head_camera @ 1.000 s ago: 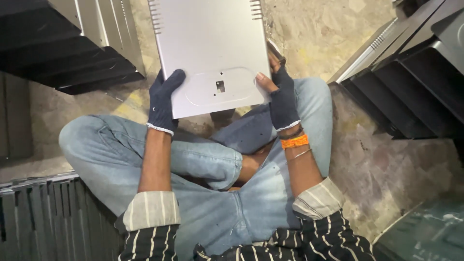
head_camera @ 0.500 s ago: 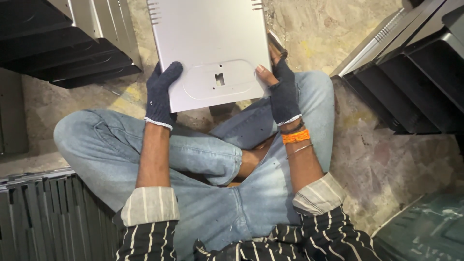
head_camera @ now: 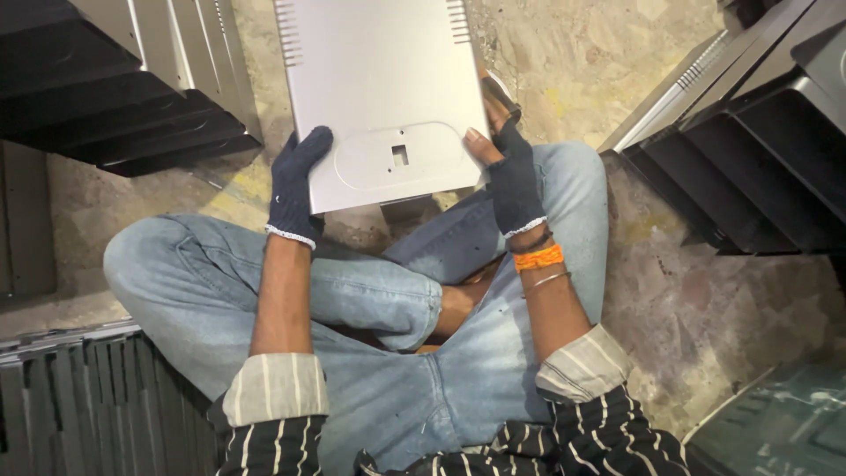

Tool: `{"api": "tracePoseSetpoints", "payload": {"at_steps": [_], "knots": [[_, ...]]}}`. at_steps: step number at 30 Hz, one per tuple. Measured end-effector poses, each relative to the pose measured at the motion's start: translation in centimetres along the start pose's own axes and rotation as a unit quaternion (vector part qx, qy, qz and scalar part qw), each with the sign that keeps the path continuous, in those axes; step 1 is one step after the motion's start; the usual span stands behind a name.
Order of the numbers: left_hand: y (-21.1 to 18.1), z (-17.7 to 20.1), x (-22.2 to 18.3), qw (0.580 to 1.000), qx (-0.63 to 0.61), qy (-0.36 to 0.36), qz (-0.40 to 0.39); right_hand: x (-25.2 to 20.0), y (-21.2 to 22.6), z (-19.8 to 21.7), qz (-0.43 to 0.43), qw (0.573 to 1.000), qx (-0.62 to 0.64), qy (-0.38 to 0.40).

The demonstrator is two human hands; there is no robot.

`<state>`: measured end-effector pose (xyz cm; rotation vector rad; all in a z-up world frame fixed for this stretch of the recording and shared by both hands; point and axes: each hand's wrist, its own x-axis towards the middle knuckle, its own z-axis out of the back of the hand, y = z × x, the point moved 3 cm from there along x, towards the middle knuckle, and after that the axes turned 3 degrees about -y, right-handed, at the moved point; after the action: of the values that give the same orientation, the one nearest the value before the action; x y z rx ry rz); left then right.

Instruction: The person hammers small metal components into larger metal covers and stacks them on the production floor.

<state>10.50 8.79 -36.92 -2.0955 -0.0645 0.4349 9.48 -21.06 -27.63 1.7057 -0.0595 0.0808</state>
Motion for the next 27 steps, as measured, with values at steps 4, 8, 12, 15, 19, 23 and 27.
{"api": "tracePoseSetpoints", "payload": {"at_steps": [4,8,12,15,19,23,27], "knots": [[-1.6,-1.6,-1.5,1.000,-0.011,0.007,0.002,0.1,0.3,-0.2,-0.002,1.000,-0.001,-0.002],[-2.2,-2.3,-2.1,1.000,-0.028,0.010,-0.002,0.2,0.3,0.0,0.005,1.000,-0.014,-0.001],[-1.5,-1.4,-1.4,1.000,-0.021,-0.006,-0.008,0.3,0.6,-0.3,-0.008,1.000,-0.013,0.007],[-0.9,-1.0,-1.1,1.000,-0.023,-0.002,-0.009,0.4,0.3,0.0,-0.019,1.000,-0.010,0.010],[-1.1,-1.1,-1.5,1.000,-0.024,-0.004,-0.015,0.7,-0.2,0.3,-0.009,1.000,-0.021,0.014],[-2.2,-2.3,-2.6,0.999,-0.047,-0.001,-0.011,0.7,0.1,0.2,-0.014,0.999,-0.042,0.009],[-2.6,-2.5,-3.1,0.999,-0.040,-0.021,0.008,0.6,0.6,0.0,-0.020,0.999,-0.050,0.007]]}}
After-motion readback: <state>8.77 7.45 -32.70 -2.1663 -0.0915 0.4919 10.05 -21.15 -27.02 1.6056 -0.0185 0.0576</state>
